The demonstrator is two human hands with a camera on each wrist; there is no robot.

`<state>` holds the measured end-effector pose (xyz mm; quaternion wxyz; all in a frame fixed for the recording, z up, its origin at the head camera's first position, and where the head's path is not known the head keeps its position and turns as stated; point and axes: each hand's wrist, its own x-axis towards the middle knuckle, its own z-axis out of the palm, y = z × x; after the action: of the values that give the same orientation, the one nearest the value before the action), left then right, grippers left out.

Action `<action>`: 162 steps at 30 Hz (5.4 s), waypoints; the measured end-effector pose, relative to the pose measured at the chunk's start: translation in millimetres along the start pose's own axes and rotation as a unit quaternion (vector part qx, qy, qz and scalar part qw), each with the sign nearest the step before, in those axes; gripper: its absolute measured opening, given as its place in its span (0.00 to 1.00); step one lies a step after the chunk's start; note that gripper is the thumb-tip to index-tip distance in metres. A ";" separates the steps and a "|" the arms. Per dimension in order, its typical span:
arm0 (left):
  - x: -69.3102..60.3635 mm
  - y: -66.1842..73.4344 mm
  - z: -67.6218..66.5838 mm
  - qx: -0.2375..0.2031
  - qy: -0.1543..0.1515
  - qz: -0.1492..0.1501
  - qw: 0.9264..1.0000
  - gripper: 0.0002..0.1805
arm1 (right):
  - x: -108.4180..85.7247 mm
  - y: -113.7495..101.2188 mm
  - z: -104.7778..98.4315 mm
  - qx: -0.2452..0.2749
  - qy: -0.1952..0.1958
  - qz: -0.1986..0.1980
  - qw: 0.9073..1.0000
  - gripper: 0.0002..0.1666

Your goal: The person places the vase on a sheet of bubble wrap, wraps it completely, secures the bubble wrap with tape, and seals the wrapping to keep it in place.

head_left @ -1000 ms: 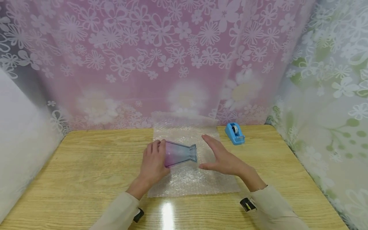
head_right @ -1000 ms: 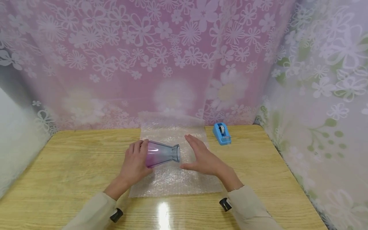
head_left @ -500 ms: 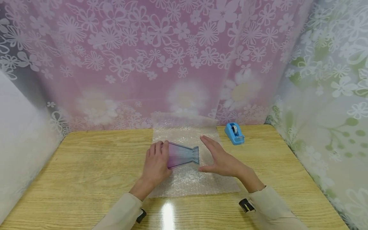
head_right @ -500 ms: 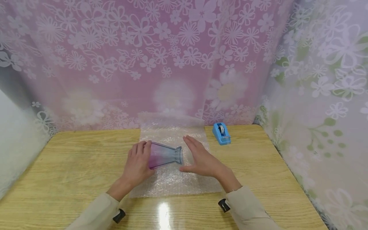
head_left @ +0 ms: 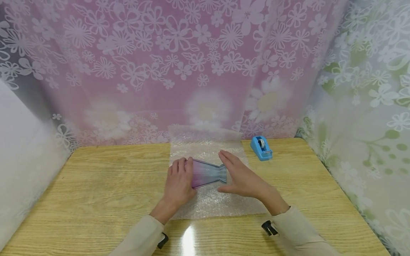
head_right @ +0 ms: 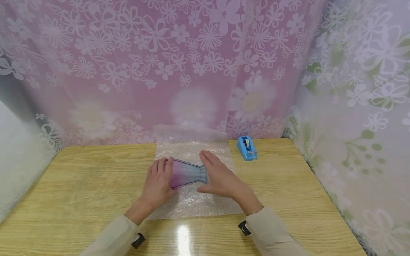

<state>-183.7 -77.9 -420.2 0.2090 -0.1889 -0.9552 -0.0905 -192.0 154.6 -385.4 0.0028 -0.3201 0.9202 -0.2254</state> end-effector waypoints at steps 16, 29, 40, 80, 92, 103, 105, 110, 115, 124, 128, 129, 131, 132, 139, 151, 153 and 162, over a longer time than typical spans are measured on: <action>-2.1 12.8 6.2 0.023 0.036 0.031 0.999 0.44 | 10.1 -20.5 6.2 -0.102 -0.014 -0.004 0.995 0.62; -2.2 19.8 5.0 0.027 0.026 0.030 0.999 0.44 | 16.6 -33.2 15.8 -0.208 -0.036 0.000 0.977 0.60; -2.6 23.6 3.1 0.028 0.019 0.028 0.999 0.44 | 21.0 -35.5 28.0 -0.229 -0.003 0.004 0.973 0.60; 10.0 -8.6 -13.8 -0.038 -0.031 0.113 0.992 0.53 | 11.2 -24.8 10.0 -0.207 0.045 -0.007 0.977 0.46; 8.2 -6.9 -6.4 -0.033 -0.003 0.136 0.990 0.44 | 12.3 -26.8 13.6 -0.237 0.050 -0.002 0.970 0.48; 4.4 -0.5 1.0 -0.020 0.057 0.148 0.987 0.44 | 15.0 -27.5 23.7 -0.255 0.103 0.011 0.961 0.59; 3.8 1.1 1.3 -0.015 0.056 0.145 0.988 0.44 | 14.9 -28.1 25.1 -0.260 0.105 0.011 0.960 0.58; 2.7 4.3 1.1 -0.002 0.063 0.145 0.987 0.44 | 14.1 -30.0 26.6 -0.272 0.121 -0.002 0.955 0.57; 0.4 7.8 -0.6 -0.006 0.057 0.147 0.987 0.46 | 11.6 -36.1 28.5 -0.260 0.127 0.000 0.957 0.61; -1.4 12.5 -2.7 0.013 0.046 0.134 0.990 0.46 | 8.5 -44.4 33.5 -0.246 0.159 0.009 0.956 0.60; -0.9 16.3 -5.4 0.013 0.042 0.119 0.992 0.45 | 7.3 -46.8 34.0 -0.232 0.159 0.012 0.960 0.59; -0.9 17.2 -6.3 0.012 0.041 0.116 0.992 0.45 | 6.8 -47.3 34.1 -0.230 0.158 0.012 0.960 0.59; -1.3 18.6 -8.0 0.011 0.035 0.114 0.993 0.44 | 6.0 -48.0 34.5 -0.224 0.159 0.012 0.961 0.59; -1.6 19.0 -8.7 0.012 0.031 0.114 0.993 0.44 | 5.4 -48.4 34.7 -0.222 0.159 0.012 0.962 0.59; -8.0 19.5 -9.5 0.004 0.009 0.125 0.992 0.47 | 0.2 -50.4 36.4 -0.214 0.134 0.013 0.967 0.60; -18.0 20.2 -5.4 -0.008 0.007 0.142 0.990 0.50 | -8.0 -52.9 37.1 -0.208 0.103 0.008 0.973 0.60; -19.7 21.0 -5.2 -0.013 0.003 0.140 0.990 0.49 | -9.6 -54.3 37.0 -0.205 0.094 0.013 0.974 0.60; -30.0 24.2 -4.2 -0.030 -0.021 0.146 0.989 0.50 | -17.0 -58.0 40.1 -0.173 0.061 0.031 0.983 0.59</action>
<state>-147.3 -66.5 -427.2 0.1943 -0.3339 -0.9186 -0.0835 -138.3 107.9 -399.6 -0.1018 -0.2723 0.9533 -0.0822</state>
